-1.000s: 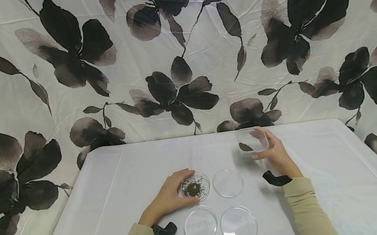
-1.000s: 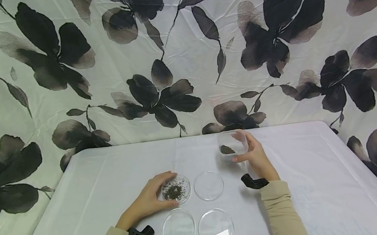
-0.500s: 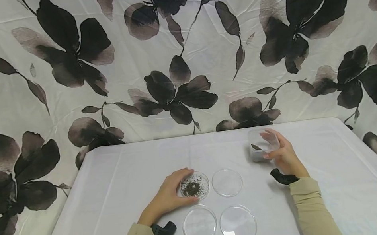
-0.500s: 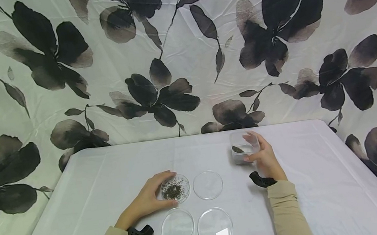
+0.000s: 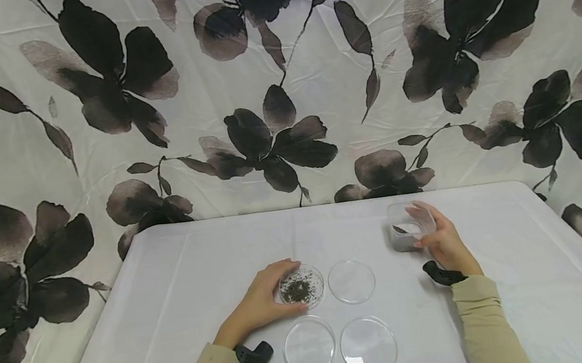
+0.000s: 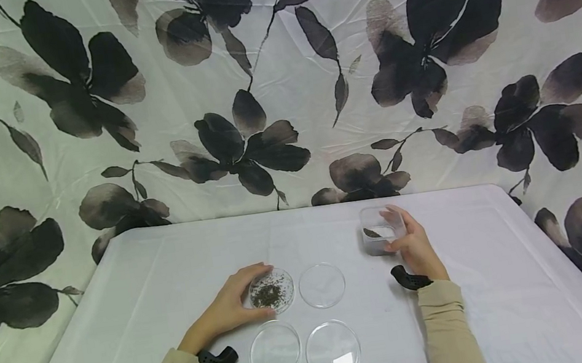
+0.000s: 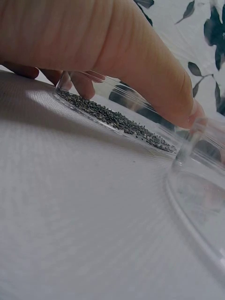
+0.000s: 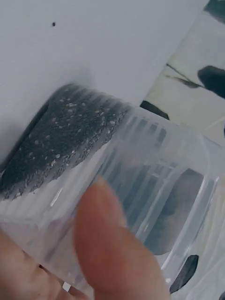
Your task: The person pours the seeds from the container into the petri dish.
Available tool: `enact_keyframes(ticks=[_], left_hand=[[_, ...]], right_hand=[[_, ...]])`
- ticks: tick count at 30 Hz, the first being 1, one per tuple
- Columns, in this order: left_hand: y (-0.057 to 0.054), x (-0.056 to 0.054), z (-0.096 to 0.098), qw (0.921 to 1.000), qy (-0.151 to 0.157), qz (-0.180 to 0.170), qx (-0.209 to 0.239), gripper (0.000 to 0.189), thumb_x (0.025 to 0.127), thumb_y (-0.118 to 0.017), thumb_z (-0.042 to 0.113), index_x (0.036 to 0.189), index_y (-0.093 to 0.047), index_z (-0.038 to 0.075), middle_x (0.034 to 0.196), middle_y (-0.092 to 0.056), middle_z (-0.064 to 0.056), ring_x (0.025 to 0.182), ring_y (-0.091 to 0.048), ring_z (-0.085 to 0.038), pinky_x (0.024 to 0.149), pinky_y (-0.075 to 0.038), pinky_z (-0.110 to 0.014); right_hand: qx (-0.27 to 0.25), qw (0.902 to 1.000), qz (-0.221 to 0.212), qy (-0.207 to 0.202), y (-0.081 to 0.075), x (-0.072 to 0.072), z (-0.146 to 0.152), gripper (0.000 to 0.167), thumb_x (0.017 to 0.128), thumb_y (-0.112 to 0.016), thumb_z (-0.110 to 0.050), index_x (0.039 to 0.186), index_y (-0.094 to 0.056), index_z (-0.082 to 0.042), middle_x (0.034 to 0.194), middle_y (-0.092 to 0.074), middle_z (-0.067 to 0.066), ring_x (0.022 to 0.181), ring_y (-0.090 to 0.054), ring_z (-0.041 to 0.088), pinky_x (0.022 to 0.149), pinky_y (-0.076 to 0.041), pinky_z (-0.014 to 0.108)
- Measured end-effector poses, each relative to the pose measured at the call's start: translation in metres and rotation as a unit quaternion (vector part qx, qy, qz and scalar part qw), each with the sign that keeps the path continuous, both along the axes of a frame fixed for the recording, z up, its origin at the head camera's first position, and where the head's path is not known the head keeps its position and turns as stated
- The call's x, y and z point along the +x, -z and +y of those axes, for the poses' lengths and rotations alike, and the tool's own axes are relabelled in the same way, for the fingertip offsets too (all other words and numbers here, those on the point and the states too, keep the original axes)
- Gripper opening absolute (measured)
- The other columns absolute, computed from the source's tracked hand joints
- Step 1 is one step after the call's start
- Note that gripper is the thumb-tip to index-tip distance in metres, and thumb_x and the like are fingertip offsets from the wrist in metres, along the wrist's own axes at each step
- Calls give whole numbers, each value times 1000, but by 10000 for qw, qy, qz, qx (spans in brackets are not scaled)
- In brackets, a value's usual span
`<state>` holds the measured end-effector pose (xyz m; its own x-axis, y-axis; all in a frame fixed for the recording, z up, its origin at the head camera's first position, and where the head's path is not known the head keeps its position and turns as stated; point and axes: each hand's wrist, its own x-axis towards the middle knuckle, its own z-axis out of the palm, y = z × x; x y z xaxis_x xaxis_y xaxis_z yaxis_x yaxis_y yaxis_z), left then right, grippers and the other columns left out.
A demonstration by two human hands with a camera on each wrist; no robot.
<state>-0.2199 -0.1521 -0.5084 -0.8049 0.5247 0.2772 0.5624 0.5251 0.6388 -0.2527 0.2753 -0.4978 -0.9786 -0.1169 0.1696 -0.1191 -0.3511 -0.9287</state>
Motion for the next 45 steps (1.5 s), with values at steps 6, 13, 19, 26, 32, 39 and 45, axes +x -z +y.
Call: enact_keyframes(ticks=[6,13,19,26,32,39,45], left_hand=[[2,-1,0,9999,32,90,53,87,69,-86,50,143,-52,17,147,-50,-12,136,-44,-33,111,-30,-61],[0,-1,0,10000,15,0,28,88,69,-86,50,143,-52,17,147,-49,-13,137,-43,-32,112,-28,-61],[1,-1,0,10000,18,14,35,89,69,-87,48,144,-52,15,147,-49,-13,137,-43,-32,112,-29,-59],[1,-1,0,9999,56,60,82,88,69,-87,48,143,-53,15,146,-50,-13,137,-44,-33,112,-30,-60],[0,0,1,9999,59,73,83,87,70,-86,49,143,-52,17,147,-50,-13,136,-44,-33,112,-30,-60],[-1,1,1,10000,54,19,67,88,69,-86,50,143,-52,16,147,-49,-13,137,-43,-33,112,-30,-60],[-1,1,1,10000,49,17,56,88,69,-87,49,143,-52,15,147,-49,-14,137,-43,-34,112,-30,-60]], right_hand=[[217,9988,422,-154,1,3,7,98,59,-32,32,152,-29,-1,143,-46,5,129,-29,20,72,-46,17],[215,9874,1538,302,-19,4,3,91,60,-25,32,149,-22,13,143,-43,7,138,-26,24,118,-13,29],[1164,9769,1702,567,-53,10,-7,84,67,-30,27,149,-23,13,153,-29,12,148,-9,22,121,7,40],[1351,9684,2055,419,-77,15,-27,83,67,-31,27,148,-27,12,156,-23,24,149,-10,23,120,-1,36],[1920,9571,2170,55,-83,16,-47,79,74,-41,27,150,-30,7,157,-28,22,151,-12,20,123,-3,32],[2122,9488,2210,-768,-77,14,-66,64,84,-54,20,145,-42,5,148,-44,23,144,-32,22,120,-18,27],[2258,9376,2023,-1704,-61,8,-78,54,86,-64,14,138,-48,9,139,-51,27,137,-43,31,118,-26,30]])
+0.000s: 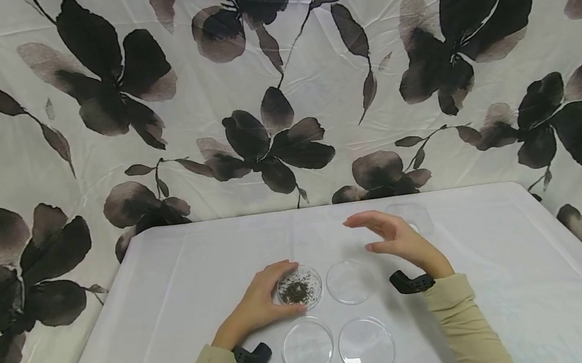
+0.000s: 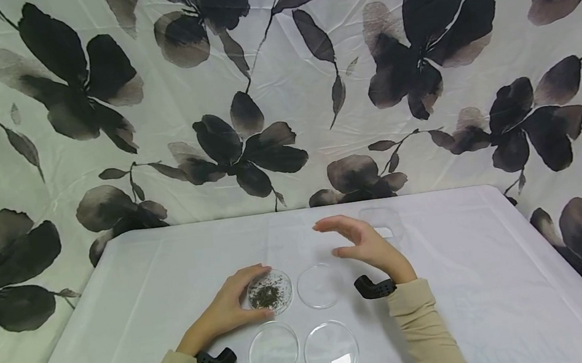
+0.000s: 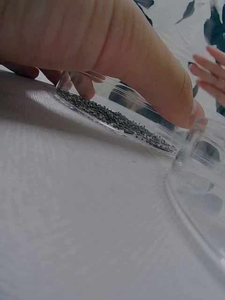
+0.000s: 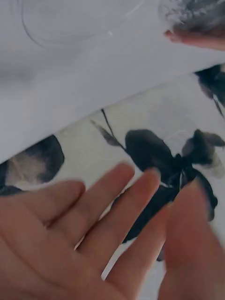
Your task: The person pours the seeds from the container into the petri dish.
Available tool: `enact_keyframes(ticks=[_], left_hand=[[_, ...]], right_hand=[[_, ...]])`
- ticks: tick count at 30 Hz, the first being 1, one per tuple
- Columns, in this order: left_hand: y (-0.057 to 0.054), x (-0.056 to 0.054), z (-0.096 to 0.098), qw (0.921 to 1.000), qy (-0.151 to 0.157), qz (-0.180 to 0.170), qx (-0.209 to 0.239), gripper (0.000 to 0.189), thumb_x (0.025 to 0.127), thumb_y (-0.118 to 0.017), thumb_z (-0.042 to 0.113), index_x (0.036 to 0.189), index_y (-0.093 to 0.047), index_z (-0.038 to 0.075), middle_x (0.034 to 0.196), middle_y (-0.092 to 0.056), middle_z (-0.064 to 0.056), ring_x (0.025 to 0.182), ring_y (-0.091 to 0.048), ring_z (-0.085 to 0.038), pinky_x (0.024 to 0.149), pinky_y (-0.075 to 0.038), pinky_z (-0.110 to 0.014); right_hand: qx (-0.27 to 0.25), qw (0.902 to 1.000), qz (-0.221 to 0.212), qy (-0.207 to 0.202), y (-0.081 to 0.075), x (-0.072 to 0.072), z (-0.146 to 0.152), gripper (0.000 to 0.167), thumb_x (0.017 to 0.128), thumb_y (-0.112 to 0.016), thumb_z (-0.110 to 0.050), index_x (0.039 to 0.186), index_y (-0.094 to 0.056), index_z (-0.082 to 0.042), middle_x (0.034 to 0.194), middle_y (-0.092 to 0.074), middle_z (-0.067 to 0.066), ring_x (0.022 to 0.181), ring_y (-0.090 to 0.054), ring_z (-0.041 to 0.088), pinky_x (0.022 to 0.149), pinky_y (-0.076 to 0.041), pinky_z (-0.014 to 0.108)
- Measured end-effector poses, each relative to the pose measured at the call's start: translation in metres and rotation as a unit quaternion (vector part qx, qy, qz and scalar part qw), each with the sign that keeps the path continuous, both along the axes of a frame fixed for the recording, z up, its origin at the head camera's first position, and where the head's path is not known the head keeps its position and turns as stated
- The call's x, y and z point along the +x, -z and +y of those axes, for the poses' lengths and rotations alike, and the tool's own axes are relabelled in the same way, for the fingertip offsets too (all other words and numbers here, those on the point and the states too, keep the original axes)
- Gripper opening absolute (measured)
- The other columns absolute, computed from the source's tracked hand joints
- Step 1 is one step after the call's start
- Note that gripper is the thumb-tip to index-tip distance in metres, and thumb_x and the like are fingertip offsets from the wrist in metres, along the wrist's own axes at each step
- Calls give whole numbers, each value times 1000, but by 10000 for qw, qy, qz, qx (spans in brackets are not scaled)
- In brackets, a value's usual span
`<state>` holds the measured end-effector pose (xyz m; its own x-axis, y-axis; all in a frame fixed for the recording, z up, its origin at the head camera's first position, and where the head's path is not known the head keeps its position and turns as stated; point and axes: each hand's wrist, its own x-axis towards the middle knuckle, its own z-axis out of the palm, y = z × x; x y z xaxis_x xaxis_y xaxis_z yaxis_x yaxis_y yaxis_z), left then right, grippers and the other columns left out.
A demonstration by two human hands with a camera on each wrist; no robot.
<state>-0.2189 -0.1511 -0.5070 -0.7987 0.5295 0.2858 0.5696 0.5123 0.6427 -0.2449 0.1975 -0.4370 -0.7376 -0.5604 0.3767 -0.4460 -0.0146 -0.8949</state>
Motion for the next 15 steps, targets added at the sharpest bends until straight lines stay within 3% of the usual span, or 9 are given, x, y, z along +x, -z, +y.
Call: enact_keyframes(ticks=[3,8,15], left_hand=[[0,1,0,10000,-27,-28,0,88,69,-87,49,143,-53,15,147,-49,-13,137,-43,-34,112,-29,-60],[-1,1,0,10000,-36,-50,-7,88,69,-86,49,143,-53,14,147,-49,-13,137,-43,-33,112,-29,-60],[0,1,-1,10000,-11,57,25,88,69,-87,49,143,-53,15,146,-50,-12,136,-44,-33,112,-30,-60]], right_hand=[[634,9975,-234,-188,8,-1,-4,60,84,-72,7,140,-49,4,140,-52,24,136,-45,32,118,-28,33],[1781,9832,-323,-240,16,1,-8,75,75,-82,-5,142,-49,-2,144,-52,17,137,-41,35,117,-26,53],[2655,9631,-385,-216,27,3,-11,95,64,-90,-11,146,-45,-3,150,-44,14,141,-34,35,116,-26,49]])
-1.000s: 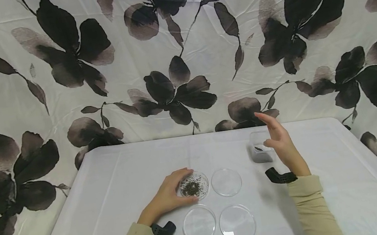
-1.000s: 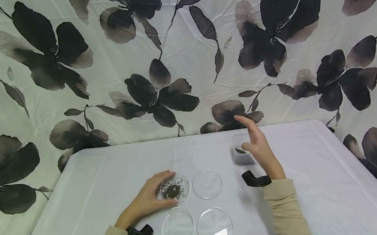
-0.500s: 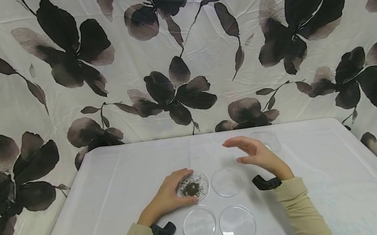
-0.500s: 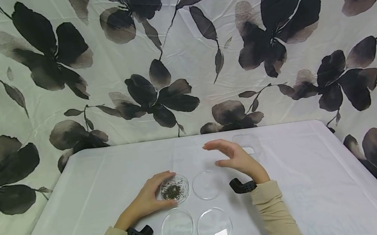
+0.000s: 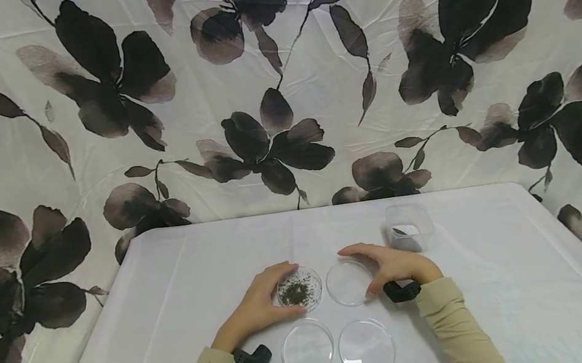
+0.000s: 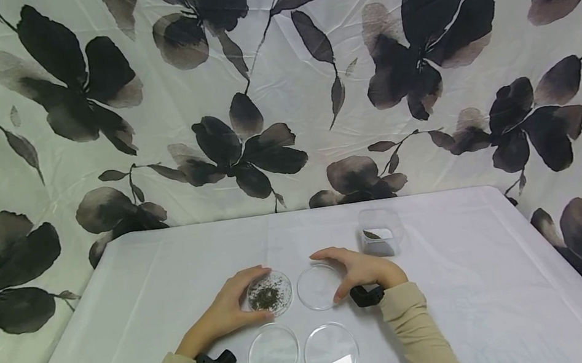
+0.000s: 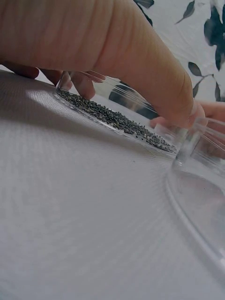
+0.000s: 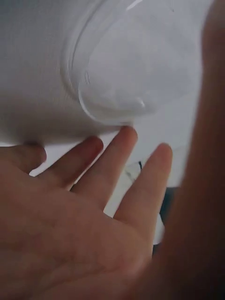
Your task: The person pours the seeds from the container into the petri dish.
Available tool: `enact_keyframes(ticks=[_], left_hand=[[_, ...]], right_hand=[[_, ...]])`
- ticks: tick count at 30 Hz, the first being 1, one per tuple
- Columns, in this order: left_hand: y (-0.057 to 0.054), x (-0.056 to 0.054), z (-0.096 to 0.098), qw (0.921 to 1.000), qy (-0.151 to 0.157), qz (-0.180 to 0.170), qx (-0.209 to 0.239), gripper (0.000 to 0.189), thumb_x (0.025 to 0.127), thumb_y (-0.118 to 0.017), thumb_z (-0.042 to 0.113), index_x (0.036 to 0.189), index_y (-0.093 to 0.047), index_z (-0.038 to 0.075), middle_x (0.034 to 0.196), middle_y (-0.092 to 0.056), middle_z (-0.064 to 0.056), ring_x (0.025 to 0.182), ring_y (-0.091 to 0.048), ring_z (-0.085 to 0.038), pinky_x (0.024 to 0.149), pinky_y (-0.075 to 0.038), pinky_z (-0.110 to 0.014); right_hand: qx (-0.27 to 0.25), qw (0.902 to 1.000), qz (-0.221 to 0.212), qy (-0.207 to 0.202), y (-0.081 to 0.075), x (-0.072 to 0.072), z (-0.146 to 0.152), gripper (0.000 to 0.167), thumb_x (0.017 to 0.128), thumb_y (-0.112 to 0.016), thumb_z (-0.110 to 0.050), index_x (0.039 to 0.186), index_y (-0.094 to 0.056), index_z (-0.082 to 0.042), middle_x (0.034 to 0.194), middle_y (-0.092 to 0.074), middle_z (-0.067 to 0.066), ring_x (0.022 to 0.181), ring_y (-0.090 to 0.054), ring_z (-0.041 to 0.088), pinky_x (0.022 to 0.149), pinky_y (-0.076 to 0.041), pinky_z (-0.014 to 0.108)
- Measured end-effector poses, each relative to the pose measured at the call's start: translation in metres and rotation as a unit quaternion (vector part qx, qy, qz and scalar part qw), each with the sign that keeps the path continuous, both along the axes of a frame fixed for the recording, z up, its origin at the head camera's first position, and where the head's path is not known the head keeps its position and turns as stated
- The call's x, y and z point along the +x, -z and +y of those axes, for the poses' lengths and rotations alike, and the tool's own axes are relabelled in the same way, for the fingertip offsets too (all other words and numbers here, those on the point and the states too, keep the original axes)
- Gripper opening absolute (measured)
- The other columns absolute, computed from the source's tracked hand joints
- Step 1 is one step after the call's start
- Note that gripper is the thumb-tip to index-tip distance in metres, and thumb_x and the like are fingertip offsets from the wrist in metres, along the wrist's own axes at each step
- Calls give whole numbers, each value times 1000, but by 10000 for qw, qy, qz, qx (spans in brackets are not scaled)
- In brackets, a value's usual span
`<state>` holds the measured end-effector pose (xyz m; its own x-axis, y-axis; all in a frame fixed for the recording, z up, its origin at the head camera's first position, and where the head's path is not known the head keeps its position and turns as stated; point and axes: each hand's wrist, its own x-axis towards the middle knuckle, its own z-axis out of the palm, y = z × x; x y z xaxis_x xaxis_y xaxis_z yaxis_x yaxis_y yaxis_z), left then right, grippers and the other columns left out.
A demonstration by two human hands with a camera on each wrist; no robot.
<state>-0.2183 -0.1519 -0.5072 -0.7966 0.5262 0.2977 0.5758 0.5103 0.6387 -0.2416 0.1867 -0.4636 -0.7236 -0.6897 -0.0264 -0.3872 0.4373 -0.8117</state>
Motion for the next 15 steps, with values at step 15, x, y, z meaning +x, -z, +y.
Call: enact_keyframes(ticks=[15], left_hand=[[1,-1,2,10000,23,71,-32,87,69,-87,48,143,-53,15,146,-50,-13,135,-45,-33,110,-32,-61]], right_hand=[[575,9974,405,-131,2,5,-16,94,60,-89,-12,144,-48,-5,148,-36,15,138,-27,38,112,-26,56]])
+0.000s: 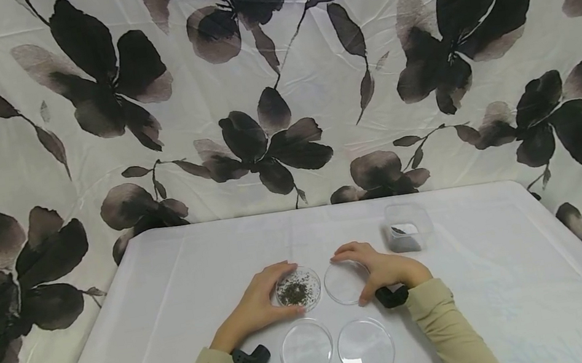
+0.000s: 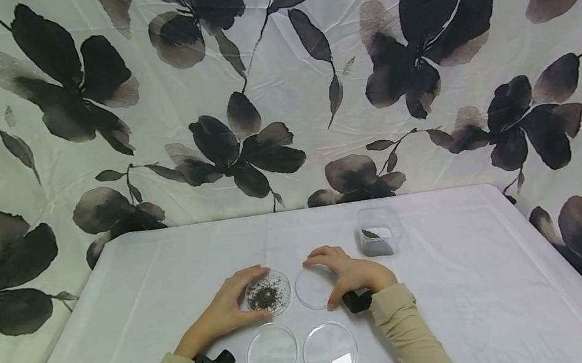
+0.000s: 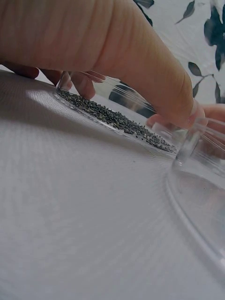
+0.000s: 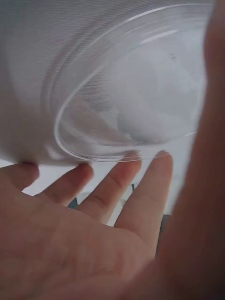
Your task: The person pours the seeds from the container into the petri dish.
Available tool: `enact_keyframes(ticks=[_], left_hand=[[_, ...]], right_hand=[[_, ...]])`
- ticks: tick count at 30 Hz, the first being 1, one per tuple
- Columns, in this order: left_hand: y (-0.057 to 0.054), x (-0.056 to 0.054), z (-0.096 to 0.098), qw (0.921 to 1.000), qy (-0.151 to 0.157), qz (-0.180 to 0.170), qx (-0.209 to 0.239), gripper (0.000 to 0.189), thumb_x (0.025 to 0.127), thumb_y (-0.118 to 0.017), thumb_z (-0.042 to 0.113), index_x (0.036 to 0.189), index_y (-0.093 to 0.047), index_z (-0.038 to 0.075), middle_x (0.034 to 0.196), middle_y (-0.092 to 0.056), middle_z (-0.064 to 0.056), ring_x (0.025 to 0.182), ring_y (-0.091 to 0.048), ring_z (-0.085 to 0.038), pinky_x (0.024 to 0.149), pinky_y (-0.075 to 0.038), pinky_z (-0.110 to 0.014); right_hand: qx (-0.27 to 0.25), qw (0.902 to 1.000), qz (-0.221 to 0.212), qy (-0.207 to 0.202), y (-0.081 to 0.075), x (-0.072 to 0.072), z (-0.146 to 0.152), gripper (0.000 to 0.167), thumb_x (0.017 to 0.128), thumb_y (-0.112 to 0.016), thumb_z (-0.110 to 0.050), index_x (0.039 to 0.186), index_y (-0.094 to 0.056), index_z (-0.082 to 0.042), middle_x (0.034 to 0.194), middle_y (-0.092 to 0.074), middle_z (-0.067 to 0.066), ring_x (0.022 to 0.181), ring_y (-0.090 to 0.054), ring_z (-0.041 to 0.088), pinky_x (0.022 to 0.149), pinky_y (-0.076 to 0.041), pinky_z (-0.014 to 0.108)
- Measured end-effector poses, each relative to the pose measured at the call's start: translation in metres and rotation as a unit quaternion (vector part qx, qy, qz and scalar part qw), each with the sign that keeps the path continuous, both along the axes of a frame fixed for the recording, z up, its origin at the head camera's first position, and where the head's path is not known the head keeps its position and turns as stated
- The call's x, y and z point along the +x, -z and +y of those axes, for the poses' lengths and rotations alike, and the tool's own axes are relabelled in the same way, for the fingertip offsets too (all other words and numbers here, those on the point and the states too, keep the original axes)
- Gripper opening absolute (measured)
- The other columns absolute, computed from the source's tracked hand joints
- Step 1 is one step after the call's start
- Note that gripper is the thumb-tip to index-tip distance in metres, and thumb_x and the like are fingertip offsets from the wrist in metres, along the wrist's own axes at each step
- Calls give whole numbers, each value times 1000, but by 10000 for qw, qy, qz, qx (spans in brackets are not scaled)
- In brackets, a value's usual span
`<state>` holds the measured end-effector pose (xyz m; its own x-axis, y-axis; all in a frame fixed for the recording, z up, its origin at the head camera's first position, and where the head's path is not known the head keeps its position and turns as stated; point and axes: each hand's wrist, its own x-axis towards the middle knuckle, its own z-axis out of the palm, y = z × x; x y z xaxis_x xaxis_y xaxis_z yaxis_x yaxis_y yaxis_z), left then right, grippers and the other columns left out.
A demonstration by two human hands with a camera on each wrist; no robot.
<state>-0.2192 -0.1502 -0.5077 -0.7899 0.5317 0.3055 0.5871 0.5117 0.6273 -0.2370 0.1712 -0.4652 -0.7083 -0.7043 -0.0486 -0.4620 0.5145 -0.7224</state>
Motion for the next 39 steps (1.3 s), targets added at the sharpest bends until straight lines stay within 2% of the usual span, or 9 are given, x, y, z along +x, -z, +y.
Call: enact_keyframes(ticks=[8,18,26,32,39], left_hand=[[-1,0,-1,10000,-11,-62,12,88,69,-87,49,143,-52,16,146,-50,-13,136,-44,-32,112,-29,-61],[0,0,-1,10000,9,-36,7,87,70,-87,48,143,-53,15,146,-50,-12,136,-44,-33,111,-31,-60],[1,-1,-1,10000,-3,-11,-3,87,69,-87,46,142,-53,14,145,-51,-13,135,-45,-33,111,-31,-59],[1,-1,-1,10000,-10,-26,-20,87,69,-87,46,143,-53,15,145,-51,-13,135,-45,-32,111,-31,-59],[1,-1,0,10000,4,-34,27,87,69,-87,48,142,-53,14,145,-51,-13,135,-45,-33,111,-33,-59]], right_hand=[[14,9998,181,129,-2,0,-6,90,60,-86,-11,142,-49,-5,138,-44,14,128,-36,34,108,-33,53],[-391,9990,205,52,-6,1,-9,94,63,-84,-7,147,-42,-5,134,-52,16,125,-49,34,109,-37,52],[-866,9953,407,130,-6,0,-10,94,65,-88,-11,146,-42,-1,133,-54,19,126,-51,35,109,-37,52],[-1527,9879,244,127,-6,-1,-17,94,68,-89,-9,147,-40,1,135,-51,24,127,-51,36,114,-31,55],[-1808,9817,194,563,-7,1,-28,91,70,-90,-12,147,-42,-5,134,-54,22,127,-52,31,113,-35,49]])
